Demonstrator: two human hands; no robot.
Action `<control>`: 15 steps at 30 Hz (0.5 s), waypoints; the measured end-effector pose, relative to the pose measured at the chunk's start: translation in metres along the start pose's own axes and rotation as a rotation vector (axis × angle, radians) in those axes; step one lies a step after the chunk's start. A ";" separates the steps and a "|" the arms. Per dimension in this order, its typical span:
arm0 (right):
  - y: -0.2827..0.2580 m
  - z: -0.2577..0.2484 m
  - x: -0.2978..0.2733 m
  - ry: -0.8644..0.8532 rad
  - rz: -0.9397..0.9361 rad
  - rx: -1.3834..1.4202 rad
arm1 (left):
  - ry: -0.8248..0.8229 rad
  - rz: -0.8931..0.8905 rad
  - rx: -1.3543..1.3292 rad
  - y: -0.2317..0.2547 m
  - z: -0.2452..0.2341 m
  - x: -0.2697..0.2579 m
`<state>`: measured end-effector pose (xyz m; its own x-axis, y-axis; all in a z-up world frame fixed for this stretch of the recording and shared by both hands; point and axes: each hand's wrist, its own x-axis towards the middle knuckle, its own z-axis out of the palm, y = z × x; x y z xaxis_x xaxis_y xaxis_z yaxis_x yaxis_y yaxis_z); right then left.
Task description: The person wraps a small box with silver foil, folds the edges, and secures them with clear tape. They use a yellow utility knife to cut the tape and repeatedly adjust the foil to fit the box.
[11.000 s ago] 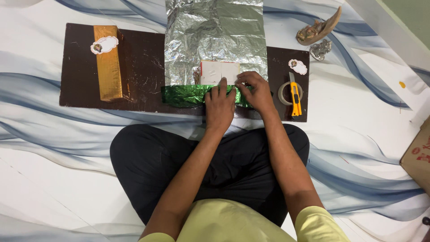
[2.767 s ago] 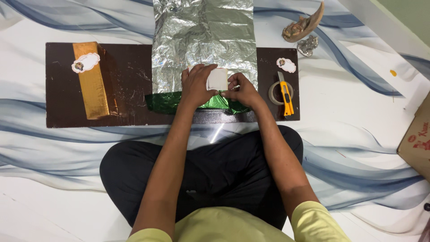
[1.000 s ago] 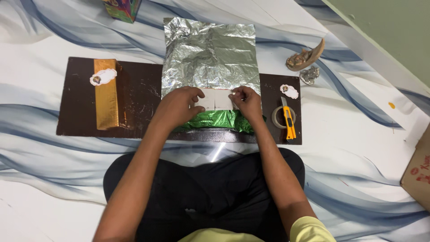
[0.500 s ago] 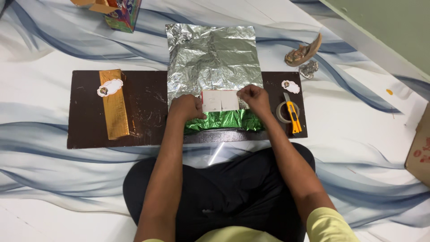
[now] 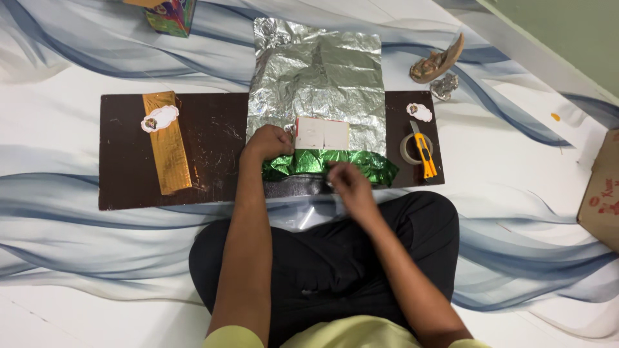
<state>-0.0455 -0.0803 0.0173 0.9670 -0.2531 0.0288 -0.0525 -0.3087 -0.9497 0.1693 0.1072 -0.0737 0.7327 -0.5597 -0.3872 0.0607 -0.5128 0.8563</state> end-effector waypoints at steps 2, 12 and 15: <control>-0.017 0.007 -0.022 -0.037 -0.228 -0.284 | -0.012 0.047 -0.024 -0.002 0.003 0.001; -0.036 -0.011 -0.012 -0.063 -0.007 -0.328 | -0.079 0.021 0.149 -0.017 0.021 0.022; -0.023 -0.021 -0.009 -0.047 0.017 -0.248 | -0.001 0.020 0.207 -0.020 0.031 0.025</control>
